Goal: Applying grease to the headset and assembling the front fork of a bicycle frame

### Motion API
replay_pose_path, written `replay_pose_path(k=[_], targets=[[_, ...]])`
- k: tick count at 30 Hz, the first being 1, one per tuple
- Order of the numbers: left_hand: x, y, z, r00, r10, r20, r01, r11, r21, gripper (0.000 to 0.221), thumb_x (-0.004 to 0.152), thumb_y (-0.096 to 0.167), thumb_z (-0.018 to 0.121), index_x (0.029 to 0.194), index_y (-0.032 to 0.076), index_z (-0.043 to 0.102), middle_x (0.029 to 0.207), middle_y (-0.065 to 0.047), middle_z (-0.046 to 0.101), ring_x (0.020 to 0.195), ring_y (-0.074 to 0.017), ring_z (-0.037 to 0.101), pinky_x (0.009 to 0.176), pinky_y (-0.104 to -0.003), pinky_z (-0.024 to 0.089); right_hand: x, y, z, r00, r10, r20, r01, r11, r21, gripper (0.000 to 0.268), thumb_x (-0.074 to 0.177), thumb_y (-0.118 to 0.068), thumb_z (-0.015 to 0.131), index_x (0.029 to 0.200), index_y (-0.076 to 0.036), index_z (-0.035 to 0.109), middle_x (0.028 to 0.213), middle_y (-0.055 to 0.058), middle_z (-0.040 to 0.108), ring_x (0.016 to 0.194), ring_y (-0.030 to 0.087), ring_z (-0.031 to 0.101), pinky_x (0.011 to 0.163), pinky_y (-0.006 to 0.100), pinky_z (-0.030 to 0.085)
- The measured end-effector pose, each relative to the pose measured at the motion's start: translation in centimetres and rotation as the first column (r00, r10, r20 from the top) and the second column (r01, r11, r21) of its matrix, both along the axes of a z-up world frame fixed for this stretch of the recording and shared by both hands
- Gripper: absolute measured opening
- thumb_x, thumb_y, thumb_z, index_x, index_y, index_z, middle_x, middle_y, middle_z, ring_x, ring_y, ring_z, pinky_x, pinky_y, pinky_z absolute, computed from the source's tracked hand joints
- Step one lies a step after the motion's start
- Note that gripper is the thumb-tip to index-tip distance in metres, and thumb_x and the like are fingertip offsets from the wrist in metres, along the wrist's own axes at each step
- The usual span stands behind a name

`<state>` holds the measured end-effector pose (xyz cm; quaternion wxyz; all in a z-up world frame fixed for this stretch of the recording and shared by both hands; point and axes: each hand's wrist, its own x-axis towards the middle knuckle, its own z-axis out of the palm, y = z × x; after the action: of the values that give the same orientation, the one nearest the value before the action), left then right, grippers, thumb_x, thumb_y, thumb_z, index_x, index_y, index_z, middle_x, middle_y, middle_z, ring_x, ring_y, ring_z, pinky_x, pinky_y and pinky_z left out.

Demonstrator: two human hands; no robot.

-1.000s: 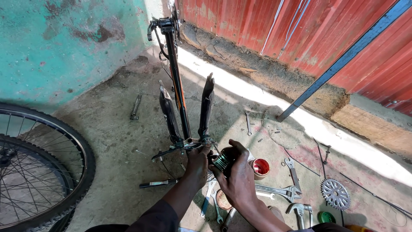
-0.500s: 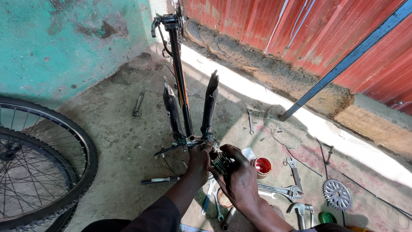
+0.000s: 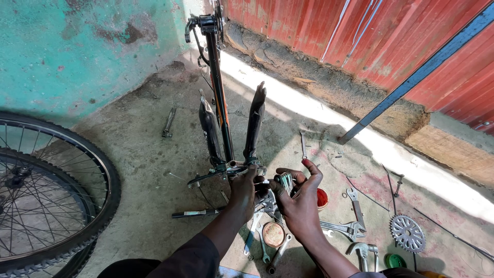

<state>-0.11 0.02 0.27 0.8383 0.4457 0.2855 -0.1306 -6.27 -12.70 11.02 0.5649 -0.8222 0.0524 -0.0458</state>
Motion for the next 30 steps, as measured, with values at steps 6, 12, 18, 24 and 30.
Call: replay_pose_path(k=[6, 12, 18, 24, 30], targets=[[0.4, -0.2, -2.8, 0.994, 0.009, 0.109, -0.013, 0.999, 0.041, 0.025, 0.109, 0.020, 0.053, 0.101, -0.001, 0.067, 0.087, -0.008, 0.065, 0.064, -0.0147, 0.049, 0.060, -0.032, 0.041, 0.1, -0.1, -0.7, 0.999, 0.012, 0.038, -0.015, 0.996, 0.088, 0.084, 0.088, -0.011, 0.071, 0.146, -0.001, 0.012, 0.115, 0.011, 0.071, 0.092, 0.018, 0.069, 0.080, 0.030, 0.057], [-0.1, 0.0, 0.9, 0.995, 0.021, -0.097, -0.020, 1.000, 0.009, 0.053, 0.111, 0.045, 0.044, 0.118, -0.002, 0.067, 0.091, -0.011, 0.070, 0.064, -0.0197, 0.062, 0.057, -0.034, 0.051, 0.0, -0.1, -0.7, 0.999, 0.011, 0.043, -0.016, 0.993, 0.115, 0.081, 0.088, -0.014, 0.072, 0.145, -0.001, 0.015, 0.112, 0.010, 0.073, 0.094, 0.018, 0.070, 0.088, 0.033, 0.054], [0.6, 0.3, -2.3, 0.996, 0.014, 0.084, -0.021, 0.996, 0.091, 0.024, 0.107, 0.016, 0.060, 0.093, -0.003, 0.063, 0.074, -0.009, 0.059, 0.058, -0.0171, 0.051, 0.055, -0.033, 0.044, 0.1, 0.0, -0.8, 0.999, 0.003, 0.052, -0.009, 0.994, 0.112, 0.083, 0.087, -0.013, 0.073, 0.145, 0.002, 0.015, 0.112, 0.011, 0.073, 0.089, 0.018, 0.071, 0.084, 0.030, 0.054], [0.0, 0.2, 0.1, 1.000, -0.020, 0.023, 0.021, 0.999, -0.036, 0.035, 0.108, 0.012, 0.039, 0.110, -0.004, 0.070, 0.093, -0.015, 0.072, 0.071, -0.0226, 0.062, 0.066, -0.035, 0.050, 0.1, -0.2, -1.0, 0.999, 0.016, 0.041, -0.021, 0.992, 0.121, 0.082, 0.088, -0.013, 0.072, 0.145, 0.000, 0.014, 0.113, 0.010, 0.072, 0.096, 0.019, 0.071, 0.087, 0.032, 0.055], [1.0, 0.0, -3.3, 0.991, 0.067, 0.112, -0.063, 0.997, -0.034, 0.024, 0.099, 0.022, 0.070, 0.093, 0.002, 0.059, 0.075, -0.006, 0.057, 0.056, -0.0170, 0.056, 0.048, -0.032, 0.041, 0.0, 0.1, -0.6, 1.000, 0.007, 0.024, -0.010, 0.990, 0.139, 0.082, 0.087, -0.012, 0.072, 0.146, 0.000, 0.015, 0.111, 0.011, 0.073, 0.093, 0.019, 0.071, 0.084, 0.031, 0.055]])
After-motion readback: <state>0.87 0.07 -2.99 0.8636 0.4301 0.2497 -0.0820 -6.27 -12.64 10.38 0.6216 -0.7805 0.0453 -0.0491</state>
